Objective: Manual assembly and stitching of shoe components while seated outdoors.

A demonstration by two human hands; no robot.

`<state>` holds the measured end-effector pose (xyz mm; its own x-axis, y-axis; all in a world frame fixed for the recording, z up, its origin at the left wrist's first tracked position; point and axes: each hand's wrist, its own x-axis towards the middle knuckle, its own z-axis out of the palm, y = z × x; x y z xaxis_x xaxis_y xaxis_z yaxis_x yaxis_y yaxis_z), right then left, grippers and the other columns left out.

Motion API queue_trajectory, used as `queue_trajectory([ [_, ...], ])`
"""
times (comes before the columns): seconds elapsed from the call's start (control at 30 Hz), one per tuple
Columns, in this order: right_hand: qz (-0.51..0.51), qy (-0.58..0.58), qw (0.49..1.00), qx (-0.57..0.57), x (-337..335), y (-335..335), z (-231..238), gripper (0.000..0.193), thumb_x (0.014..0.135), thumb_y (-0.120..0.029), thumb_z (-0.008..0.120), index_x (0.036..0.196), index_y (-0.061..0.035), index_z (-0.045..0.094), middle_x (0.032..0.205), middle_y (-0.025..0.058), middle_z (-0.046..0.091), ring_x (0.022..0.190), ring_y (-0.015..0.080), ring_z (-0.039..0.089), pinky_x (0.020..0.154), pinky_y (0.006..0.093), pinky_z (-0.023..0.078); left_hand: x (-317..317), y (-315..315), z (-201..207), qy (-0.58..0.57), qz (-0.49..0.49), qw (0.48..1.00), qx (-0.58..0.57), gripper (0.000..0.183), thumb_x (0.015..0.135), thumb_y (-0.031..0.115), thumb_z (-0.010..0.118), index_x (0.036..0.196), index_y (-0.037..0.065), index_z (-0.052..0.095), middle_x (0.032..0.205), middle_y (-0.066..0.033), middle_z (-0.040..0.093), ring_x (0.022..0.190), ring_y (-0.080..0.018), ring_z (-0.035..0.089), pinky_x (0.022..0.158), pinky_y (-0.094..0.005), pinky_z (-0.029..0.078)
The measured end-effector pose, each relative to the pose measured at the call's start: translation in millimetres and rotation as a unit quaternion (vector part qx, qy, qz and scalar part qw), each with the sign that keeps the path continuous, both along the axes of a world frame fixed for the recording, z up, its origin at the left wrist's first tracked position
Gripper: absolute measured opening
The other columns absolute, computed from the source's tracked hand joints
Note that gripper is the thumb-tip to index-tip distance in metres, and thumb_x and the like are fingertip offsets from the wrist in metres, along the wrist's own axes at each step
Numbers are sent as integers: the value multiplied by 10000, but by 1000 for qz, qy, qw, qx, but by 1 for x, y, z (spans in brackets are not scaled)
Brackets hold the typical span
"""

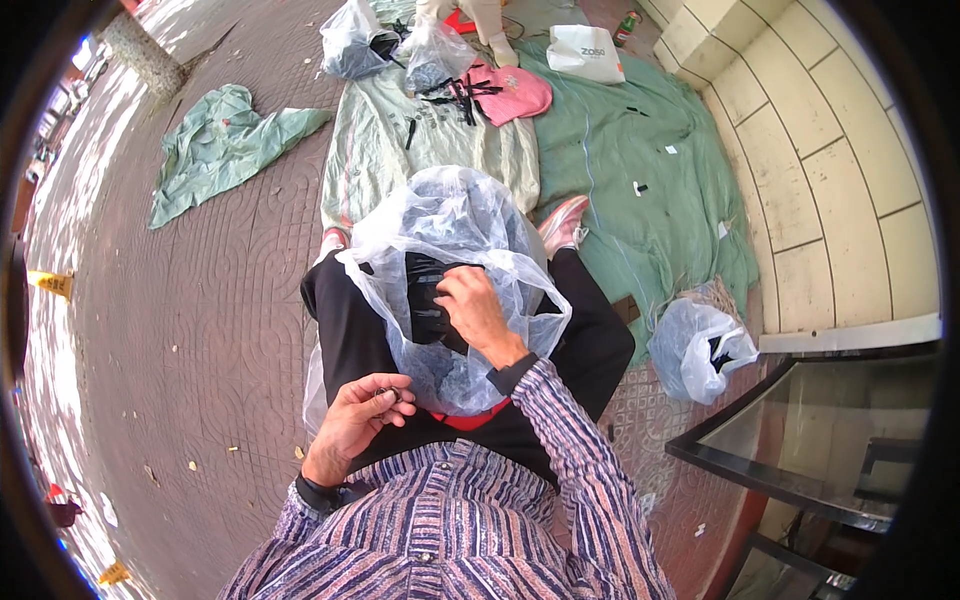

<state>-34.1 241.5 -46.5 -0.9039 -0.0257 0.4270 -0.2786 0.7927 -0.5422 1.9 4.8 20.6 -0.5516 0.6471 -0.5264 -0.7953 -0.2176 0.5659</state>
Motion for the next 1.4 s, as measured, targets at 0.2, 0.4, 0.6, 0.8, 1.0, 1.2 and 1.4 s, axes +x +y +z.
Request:
queue_trajectory([
  [0.2,-37,-124,834,-536,10,-20,49,192,895,-163,519,911,-12,401,676,64,531,558,129,544,534,257,455,-12,2,-14,-27,16,996,86,227,864,21,511,1081,-32,549,938,-162,619,803,-202,631,654,-249,524],
  [0.4,18,-302,695,-652,60,-18,64,133,883,-111,530,959,-4,511,780,41,525,655,101,532,559,261,459,-29,16,5,-17,9,998,62,270,867,17,502,1131,-33,529,980,-171,614,831,-215,636,711,-271,537],
  [0.6,27,-428,730,-533,95,-29,85,248,870,-117,542,1061,30,488,722,69,585,491,94,547,412,193,411,-21,20,2,4,17,999,42,236,860,39,533,1086,-20,566,910,-126,629,783,-178,638,676,-251,538],
  [0.8,52,-433,692,-576,99,-29,86,255,874,-136,544,1049,43,492,695,106,609,445,86,536,349,172,375,-14,22,4,76,-24,997,-6,266,832,53,587,1091,-10,577,827,-74,630,667,-116,607,612,-213,512],
  [1.0,92,-447,622,-636,98,-25,80,221,873,-139,547,1015,26,505,686,101,604,435,79,529,342,167,360,-13,28,14,152,-60,986,-34,261,846,75,580,1087,-24,577,681,4,552,527,-42,441,466,-174,349],
  [1.2,126,-480,571,-654,96,-23,77,223,871,-141,548,1001,32,494,685,118,610,416,88,524,314,174,316,-7,19,14,119,-83,989,-27,249,863,53,535,1092,-41,552,663,23,499,509,-36,365,453,-172,282],
  [1.4,110,-454,596,-653,88,-26,92,294,859,-152,571,1025,23,403,713,132,603,449,115,540,338,188,365,-3,26,18,180,-71,980,-44,185,831,73,603,993,-6,561,702,-12,557,545,-45,444,474,-167,336],
])
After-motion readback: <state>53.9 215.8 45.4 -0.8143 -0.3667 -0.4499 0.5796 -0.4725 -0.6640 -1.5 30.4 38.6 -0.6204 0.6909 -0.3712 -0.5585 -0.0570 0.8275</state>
